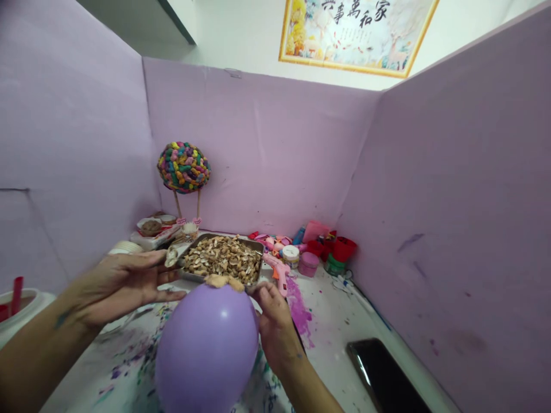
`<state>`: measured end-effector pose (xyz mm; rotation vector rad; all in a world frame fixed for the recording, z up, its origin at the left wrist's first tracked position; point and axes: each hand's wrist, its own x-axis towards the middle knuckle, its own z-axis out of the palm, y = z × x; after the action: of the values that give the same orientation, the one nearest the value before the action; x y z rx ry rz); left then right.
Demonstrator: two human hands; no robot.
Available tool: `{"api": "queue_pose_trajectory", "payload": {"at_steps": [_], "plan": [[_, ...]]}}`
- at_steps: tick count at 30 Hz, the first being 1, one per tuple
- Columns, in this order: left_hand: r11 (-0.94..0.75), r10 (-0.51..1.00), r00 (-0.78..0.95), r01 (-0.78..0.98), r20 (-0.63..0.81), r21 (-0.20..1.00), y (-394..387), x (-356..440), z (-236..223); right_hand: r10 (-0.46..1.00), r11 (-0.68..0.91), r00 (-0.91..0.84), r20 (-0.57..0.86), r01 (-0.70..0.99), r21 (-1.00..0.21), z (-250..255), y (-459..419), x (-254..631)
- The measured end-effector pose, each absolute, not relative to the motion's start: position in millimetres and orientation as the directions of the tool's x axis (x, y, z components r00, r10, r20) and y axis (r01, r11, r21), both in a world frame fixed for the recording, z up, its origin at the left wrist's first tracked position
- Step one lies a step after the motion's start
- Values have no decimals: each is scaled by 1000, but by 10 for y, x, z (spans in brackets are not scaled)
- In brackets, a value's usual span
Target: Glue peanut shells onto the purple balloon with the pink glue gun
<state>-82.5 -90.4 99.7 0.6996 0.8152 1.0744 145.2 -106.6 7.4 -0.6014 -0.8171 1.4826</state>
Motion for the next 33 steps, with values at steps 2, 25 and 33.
{"api": "queue_pose_trajectory", "payload": {"at_steps": [2,25,33], "plan": [[330,935,276,-457,-221,826,-942,-775,996,992,39,-70,104,-617,-786,46,-1062,1470],[234,895,432,-249,-109,940,-1417,-682,1120,862,233,-420,285,-171,-957,432,-1176,1698],[113,917,394,-124,-56,986,-1287,-740,1105,746,530,-495,446,37,-847,329,-1182,1724]]}}
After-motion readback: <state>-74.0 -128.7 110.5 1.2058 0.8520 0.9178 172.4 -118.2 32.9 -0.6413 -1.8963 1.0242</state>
